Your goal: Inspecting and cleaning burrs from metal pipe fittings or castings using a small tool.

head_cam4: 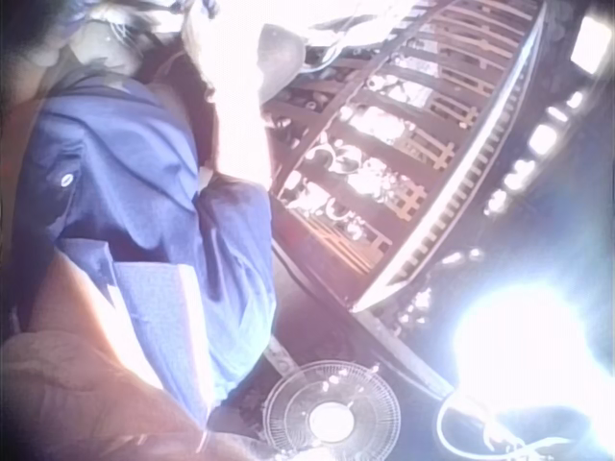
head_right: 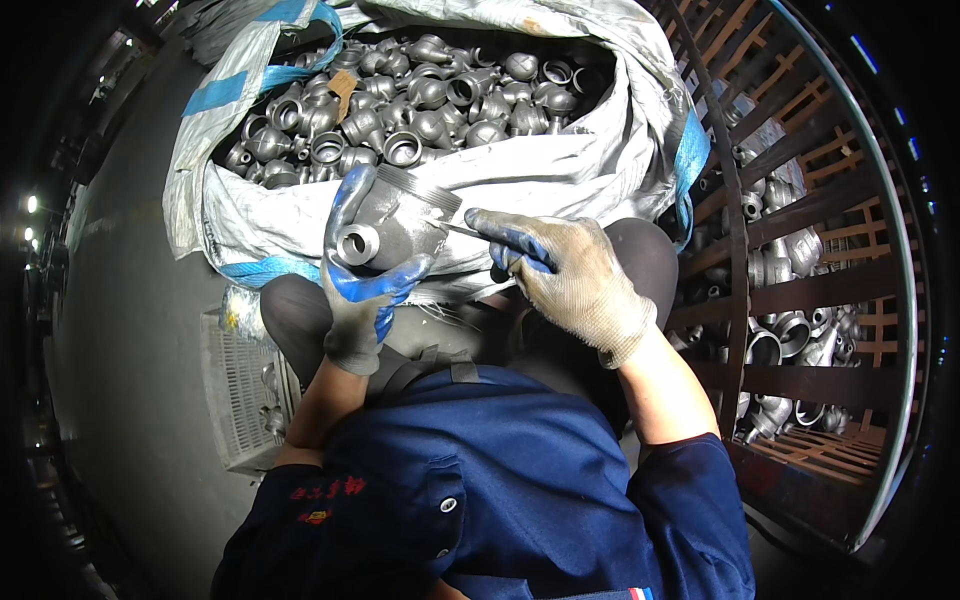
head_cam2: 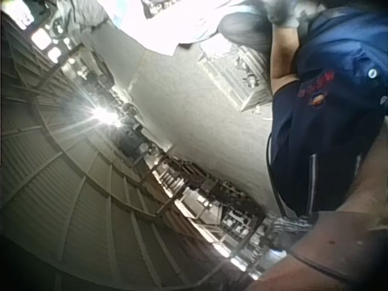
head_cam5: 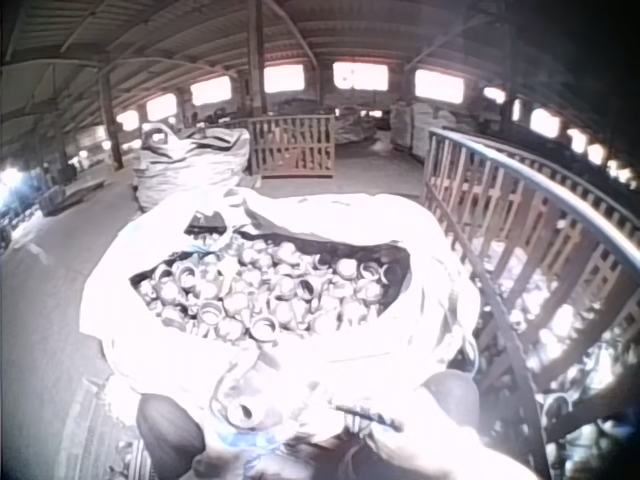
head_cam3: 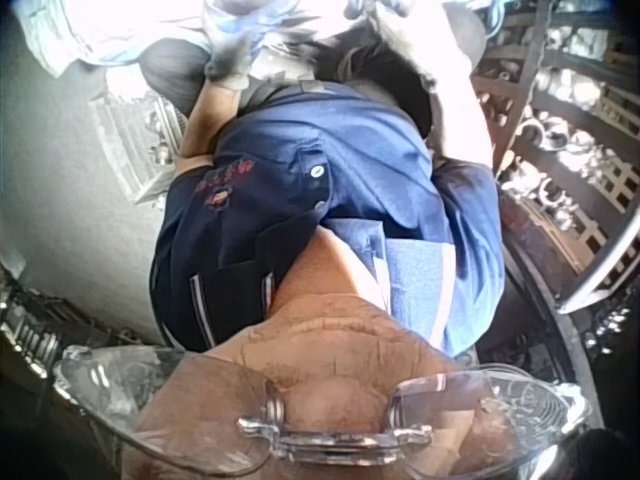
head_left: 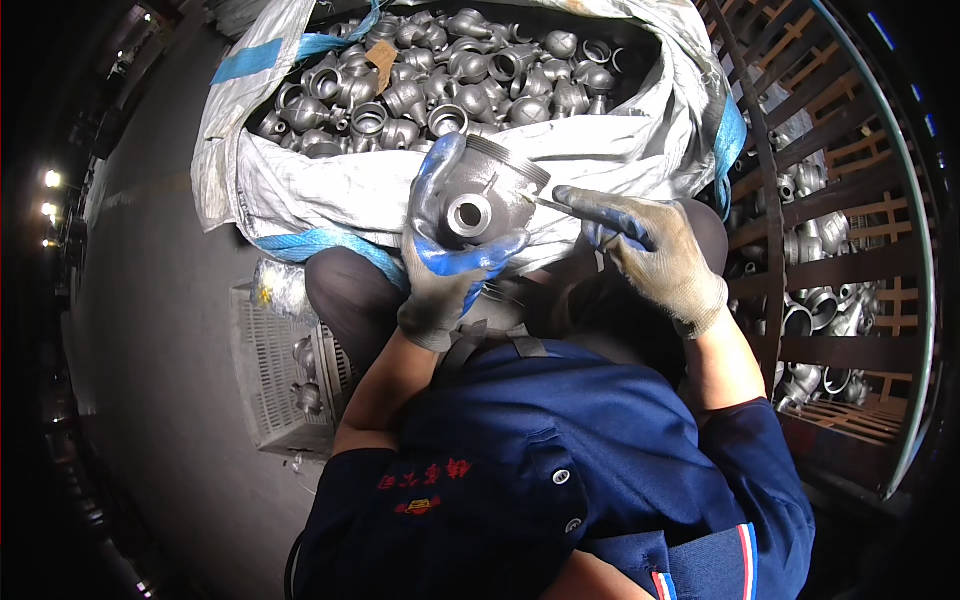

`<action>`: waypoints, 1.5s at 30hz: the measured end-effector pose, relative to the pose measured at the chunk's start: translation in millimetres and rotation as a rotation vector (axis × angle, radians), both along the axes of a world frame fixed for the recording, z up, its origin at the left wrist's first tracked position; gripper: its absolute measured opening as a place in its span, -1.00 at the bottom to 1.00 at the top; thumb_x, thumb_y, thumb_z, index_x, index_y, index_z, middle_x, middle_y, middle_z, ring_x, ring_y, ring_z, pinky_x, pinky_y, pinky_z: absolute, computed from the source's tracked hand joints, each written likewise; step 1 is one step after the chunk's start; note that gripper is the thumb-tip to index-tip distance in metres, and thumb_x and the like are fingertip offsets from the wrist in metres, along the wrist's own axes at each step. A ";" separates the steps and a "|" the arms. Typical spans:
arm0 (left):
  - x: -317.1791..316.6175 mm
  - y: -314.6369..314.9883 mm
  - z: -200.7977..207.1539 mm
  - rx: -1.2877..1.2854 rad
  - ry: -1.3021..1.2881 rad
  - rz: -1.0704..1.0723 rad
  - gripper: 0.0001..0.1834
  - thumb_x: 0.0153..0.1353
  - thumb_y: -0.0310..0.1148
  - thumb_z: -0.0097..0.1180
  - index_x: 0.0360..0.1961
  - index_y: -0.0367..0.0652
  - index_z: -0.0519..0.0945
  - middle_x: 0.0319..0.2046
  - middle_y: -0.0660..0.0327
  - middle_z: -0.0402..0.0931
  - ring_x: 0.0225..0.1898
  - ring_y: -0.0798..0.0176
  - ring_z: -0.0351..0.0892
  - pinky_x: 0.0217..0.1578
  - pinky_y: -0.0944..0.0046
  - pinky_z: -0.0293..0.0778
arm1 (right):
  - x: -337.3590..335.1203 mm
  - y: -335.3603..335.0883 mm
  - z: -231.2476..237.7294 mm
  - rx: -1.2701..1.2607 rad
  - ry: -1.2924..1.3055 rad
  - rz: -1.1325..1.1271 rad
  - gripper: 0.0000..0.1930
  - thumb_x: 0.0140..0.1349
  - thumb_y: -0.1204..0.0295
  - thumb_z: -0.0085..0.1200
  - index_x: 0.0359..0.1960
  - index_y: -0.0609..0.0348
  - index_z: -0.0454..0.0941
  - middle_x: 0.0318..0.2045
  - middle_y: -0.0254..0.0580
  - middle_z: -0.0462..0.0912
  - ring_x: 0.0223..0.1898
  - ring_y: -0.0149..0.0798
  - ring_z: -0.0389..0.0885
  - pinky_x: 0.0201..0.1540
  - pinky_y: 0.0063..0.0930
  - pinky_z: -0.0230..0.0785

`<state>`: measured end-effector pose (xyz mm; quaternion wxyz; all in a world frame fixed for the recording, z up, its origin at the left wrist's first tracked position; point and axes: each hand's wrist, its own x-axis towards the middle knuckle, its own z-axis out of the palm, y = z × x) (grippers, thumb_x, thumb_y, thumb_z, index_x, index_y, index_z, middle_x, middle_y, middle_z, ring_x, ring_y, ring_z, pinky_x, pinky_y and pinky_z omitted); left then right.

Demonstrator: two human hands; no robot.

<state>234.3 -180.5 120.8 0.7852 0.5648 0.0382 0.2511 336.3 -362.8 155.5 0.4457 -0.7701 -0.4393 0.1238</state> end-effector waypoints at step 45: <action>-4.5 0.1 -4.7 -0.251 -0.014 -0.018 -0.36 -0.04 -0.74 0.06 0.13 -0.29 0.23 -0.04 0.08 0.35 -0.01 0.16 0.44 0.00 0.19 0.46 | -8.7 1.2 -4.6 0.038 0.288 -0.110 -0.72 0.18 0.52 0.00 -0.05 0.22 0.52 -0.43 -0.19 0.64 -0.43 -0.52 0.49 -0.28 -0.60 0.38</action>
